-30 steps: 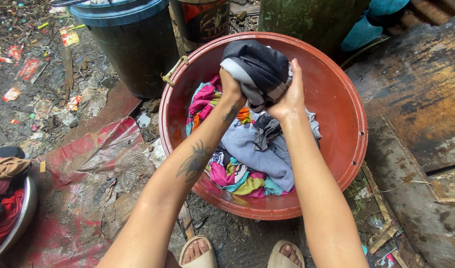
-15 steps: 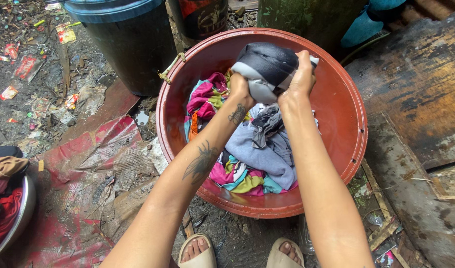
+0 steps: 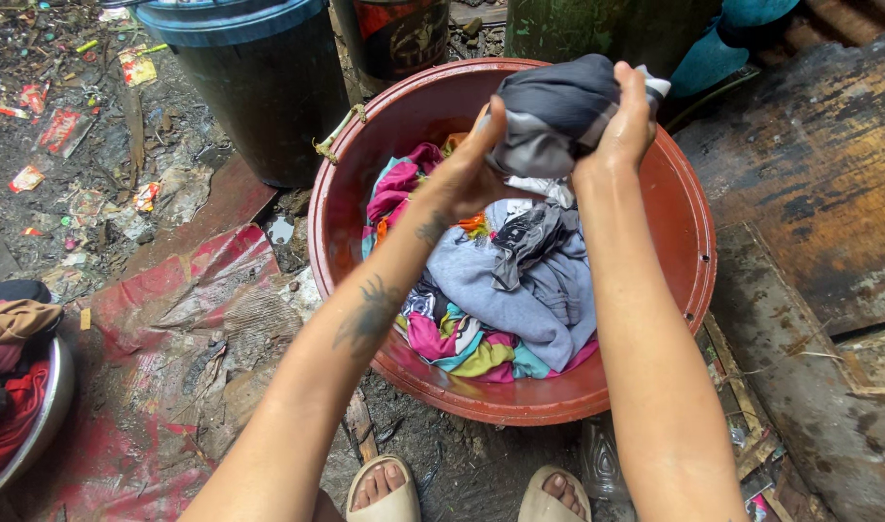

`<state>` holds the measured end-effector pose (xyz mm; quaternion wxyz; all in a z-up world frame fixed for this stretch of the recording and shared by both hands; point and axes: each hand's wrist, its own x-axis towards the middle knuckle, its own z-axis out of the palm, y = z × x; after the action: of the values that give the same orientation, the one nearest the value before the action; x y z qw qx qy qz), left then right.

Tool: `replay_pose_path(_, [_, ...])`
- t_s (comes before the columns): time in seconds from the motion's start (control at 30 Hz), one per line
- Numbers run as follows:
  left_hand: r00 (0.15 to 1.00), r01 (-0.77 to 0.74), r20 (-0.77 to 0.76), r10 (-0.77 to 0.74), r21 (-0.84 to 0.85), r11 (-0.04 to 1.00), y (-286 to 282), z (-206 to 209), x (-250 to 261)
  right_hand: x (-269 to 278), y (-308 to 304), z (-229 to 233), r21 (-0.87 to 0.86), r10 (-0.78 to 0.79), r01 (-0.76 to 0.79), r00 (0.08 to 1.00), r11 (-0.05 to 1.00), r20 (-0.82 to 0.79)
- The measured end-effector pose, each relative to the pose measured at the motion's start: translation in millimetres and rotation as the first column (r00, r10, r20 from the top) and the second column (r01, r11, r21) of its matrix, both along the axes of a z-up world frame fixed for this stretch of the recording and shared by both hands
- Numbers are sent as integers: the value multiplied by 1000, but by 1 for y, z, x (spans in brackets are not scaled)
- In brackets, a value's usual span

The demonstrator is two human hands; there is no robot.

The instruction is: The person washes clothes by hand in a large red tub, scrubbing individual items and moving them between containers in a cluttered outdoor area.

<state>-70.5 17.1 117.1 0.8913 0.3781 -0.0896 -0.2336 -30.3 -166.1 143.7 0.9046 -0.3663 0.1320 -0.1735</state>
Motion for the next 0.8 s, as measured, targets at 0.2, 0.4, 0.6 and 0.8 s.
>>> replay_pose_path(0.2, [887,-417,-316,337,-230,879,-45,-29,23,-15,29,-6,-296,23,27,986,955,165])
replay_pose_path(0.4, [860,-424,-368,353,-134,896,-42,-51,49,-15,43,-6,-480,98,53,954,876,283])
replay_pose_path(0.6, [972,-219,-81,219,5,976,-44,-75,53,-15,40,-1,-629,196,29,938,777,286])
replay_pose_path(0.8, [890,268,-343,-300,-139,953,-27,-29,26,-49,45,41,-847,320,248,846,470,426])
